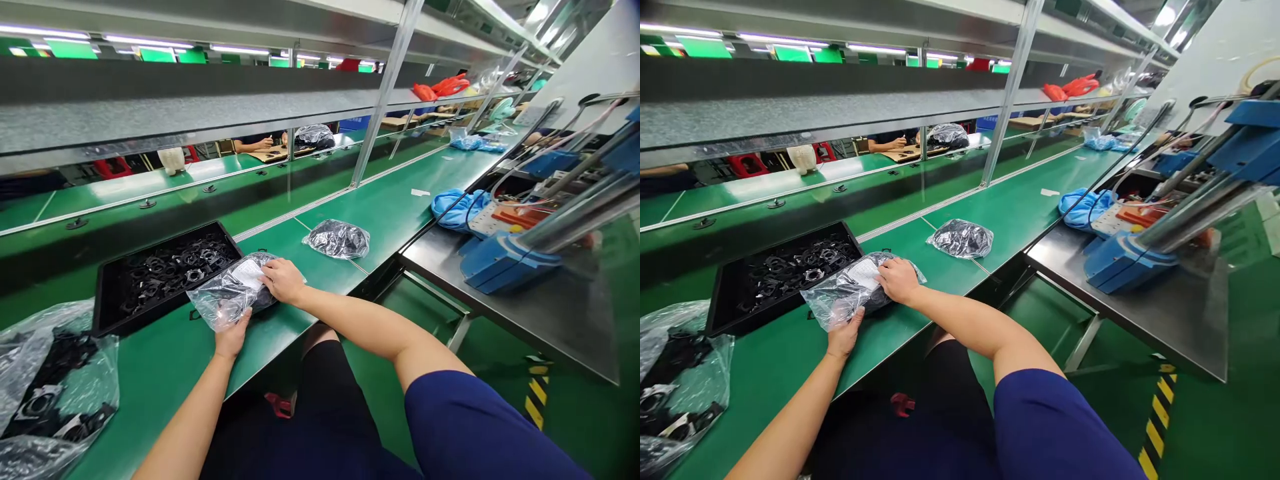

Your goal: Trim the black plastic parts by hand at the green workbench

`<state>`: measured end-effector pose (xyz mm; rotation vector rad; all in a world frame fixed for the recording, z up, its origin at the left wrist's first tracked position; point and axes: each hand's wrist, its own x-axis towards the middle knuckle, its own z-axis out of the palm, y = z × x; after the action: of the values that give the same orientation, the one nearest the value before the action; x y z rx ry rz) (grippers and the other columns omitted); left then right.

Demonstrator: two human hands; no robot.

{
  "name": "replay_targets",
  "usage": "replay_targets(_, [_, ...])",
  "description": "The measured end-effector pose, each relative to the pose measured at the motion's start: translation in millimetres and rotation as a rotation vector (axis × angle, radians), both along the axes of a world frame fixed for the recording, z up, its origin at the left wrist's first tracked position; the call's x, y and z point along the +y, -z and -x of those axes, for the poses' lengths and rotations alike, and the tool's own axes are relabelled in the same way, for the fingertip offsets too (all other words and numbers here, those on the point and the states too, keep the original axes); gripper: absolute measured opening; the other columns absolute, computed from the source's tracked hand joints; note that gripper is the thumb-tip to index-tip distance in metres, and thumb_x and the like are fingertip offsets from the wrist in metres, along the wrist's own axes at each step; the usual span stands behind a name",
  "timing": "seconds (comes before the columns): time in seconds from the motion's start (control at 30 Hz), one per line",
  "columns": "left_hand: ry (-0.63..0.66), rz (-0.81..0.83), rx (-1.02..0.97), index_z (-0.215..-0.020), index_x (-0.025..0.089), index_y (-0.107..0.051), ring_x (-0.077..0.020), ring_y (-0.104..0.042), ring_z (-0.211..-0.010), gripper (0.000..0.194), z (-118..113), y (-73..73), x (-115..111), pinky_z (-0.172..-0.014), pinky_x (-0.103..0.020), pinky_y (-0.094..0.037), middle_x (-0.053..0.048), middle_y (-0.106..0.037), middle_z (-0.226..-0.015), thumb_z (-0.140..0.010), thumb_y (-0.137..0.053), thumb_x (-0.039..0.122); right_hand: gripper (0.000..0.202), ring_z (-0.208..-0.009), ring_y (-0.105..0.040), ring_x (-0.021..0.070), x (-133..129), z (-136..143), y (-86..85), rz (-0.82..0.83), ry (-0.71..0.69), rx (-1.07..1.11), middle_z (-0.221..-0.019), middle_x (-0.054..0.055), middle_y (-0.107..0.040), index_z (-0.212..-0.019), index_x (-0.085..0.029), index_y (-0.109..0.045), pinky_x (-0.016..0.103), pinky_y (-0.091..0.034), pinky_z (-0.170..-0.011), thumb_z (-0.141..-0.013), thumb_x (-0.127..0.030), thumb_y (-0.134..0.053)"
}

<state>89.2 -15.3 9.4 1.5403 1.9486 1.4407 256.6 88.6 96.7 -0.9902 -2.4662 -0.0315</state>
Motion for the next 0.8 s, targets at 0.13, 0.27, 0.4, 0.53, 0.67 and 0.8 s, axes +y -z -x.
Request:
replay_targets(0.13, [0.002,-0.012,0.019,-0.107,0.016,-0.062,-0.0315,-0.049,-0.119,0.051,0.2,-1.1,0.3,-0.109,-0.051,-0.029,-0.014,-0.062,-0.112,-0.077,-0.054,0.056,0.031,-0.096,-0.053,0.0212,-0.5,0.9,0.2,0.002,0.001,0.008,-0.103,0.008,-0.065,-0.097,-0.018,-0.066,0.035,-0.038,-0.087,-0.092,-0.04,-0.045])
replay_targets(0.27, [0.032,-0.025,0.028,-0.112,0.019,-0.061,-0.03,-0.049,-0.119,0.05,1.4,0.2,0.7,-0.109,-0.049,-0.03,-0.012,-0.063,-0.113,-0.079,-0.053,0.055,0.03,-0.097,-0.053,0.0224,-1.8,1.8,0.2,0.007,0.008,0.022,-0.103,0.009,-0.064,-0.098,-0.017,-0.065,0.036,-0.039,-0.086,-0.09,-0.041,-0.048])
replay_targets(0.4, [0.041,-0.024,0.026,-0.116,0.022,-0.059,-0.0293,-0.048,-0.121,0.049,2.6,2.3,0.1,-0.11,-0.049,-0.029,-0.01,-0.062,-0.116,-0.08,-0.052,0.055,0.028,-0.1,-0.052,0.0235,-3.6,1.4,0.2,0.042,0.008,0.039,-0.105,0.011,-0.063,-0.1,-0.017,-0.064,0.038,-0.039,-0.087,-0.087,-0.039,-0.053])
replay_targets(0.53, [0.046,-0.014,0.025,-0.117,0.022,-0.058,-0.0295,-0.046,-0.124,0.049,3.9,3.0,0.2,-0.111,-0.049,-0.027,-0.01,-0.061,-0.118,-0.08,-0.052,0.054,0.032,-0.102,-0.051,0.0244,-5.2,-0.1,1.7,0.046,0.011,0.05,-0.109,0.011,-0.061,-0.106,-0.016,-0.062,0.039,-0.038,-0.09,-0.085,-0.04,-0.056])
replay_targets(0.67, [0.005,-0.003,0.034,-0.117,0.019,-0.057,-0.0296,-0.046,-0.124,0.052,3.0,0.9,0.5,-0.111,-0.048,-0.027,-0.012,-0.06,-0.12,-0.078,-0.055,0.054,0.038,-0.106,-0.05,0.0255,-5.9,-0.9,4.0,0.04,0.003,0.08,-0.114,0.012,-0.059,-0.11,-0.015,-0.059,0.04,-0.038,-0.093,-0.081,-0.04,-0.06])
replay_targets(0.8, [0.029,-0.014,0.038,-0.121,0.016,-0.053,-0.0287,-0.048,-0.121,0.055,0.6,-1.2,-0.4,-0.11,-0.048,-0.028,-0.014,-0.06,-0.12,-0.08,-0.053,0.053,0.045,-0.111,-0.048,0.0264,-6.8,-0.9,6.7,0.062,0.007,0.126,-0.118,0.014,-0.057,-0.115,-0.015,-0.056,0.042,-0.036,-0.097,-0.078,-0.039,-0.064])
